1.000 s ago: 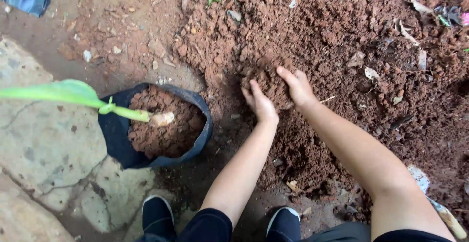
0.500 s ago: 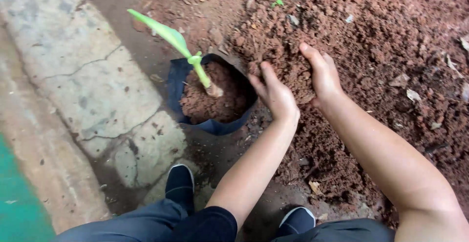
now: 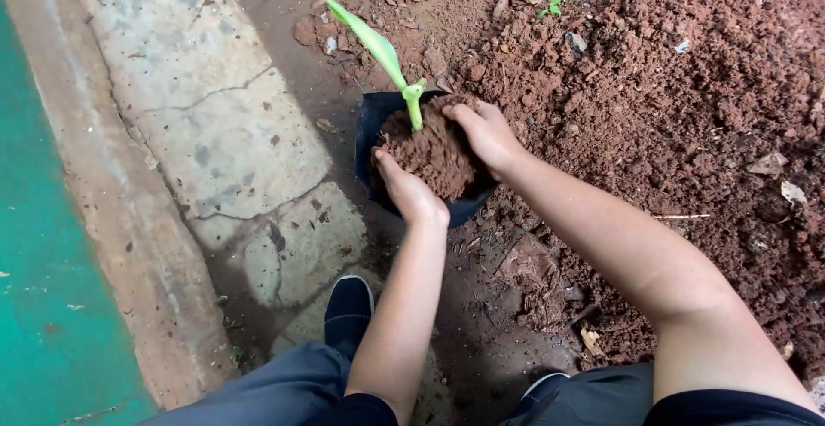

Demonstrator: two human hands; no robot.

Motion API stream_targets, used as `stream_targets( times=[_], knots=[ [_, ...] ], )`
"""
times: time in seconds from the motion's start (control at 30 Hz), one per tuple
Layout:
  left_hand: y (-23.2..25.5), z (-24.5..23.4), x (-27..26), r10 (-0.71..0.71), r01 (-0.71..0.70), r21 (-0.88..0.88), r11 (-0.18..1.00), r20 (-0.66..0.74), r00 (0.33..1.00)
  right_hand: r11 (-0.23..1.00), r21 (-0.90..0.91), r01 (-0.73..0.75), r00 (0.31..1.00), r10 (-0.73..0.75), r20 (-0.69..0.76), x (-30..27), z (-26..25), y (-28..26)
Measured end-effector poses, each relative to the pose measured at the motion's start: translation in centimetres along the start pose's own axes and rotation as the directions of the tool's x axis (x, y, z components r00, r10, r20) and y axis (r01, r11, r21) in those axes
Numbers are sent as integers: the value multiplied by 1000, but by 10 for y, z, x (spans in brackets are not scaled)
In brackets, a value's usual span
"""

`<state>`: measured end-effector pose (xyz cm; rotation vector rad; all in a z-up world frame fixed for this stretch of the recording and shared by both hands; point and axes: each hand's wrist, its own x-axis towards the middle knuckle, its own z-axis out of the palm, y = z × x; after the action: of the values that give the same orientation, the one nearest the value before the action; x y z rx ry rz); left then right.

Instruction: A person plants a sapling into a polybag and then uses a trowel to dig a hole in the garden soil.

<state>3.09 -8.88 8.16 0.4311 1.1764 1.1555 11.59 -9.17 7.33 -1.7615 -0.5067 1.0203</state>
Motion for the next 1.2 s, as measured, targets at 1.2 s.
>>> stream_targets(
  times=[1.2],
  knots=[
    [37,-29,62,-367,-592,612,-525,464,806,643,-370,670,711,-414,569,29,-74,2]
  ],
)
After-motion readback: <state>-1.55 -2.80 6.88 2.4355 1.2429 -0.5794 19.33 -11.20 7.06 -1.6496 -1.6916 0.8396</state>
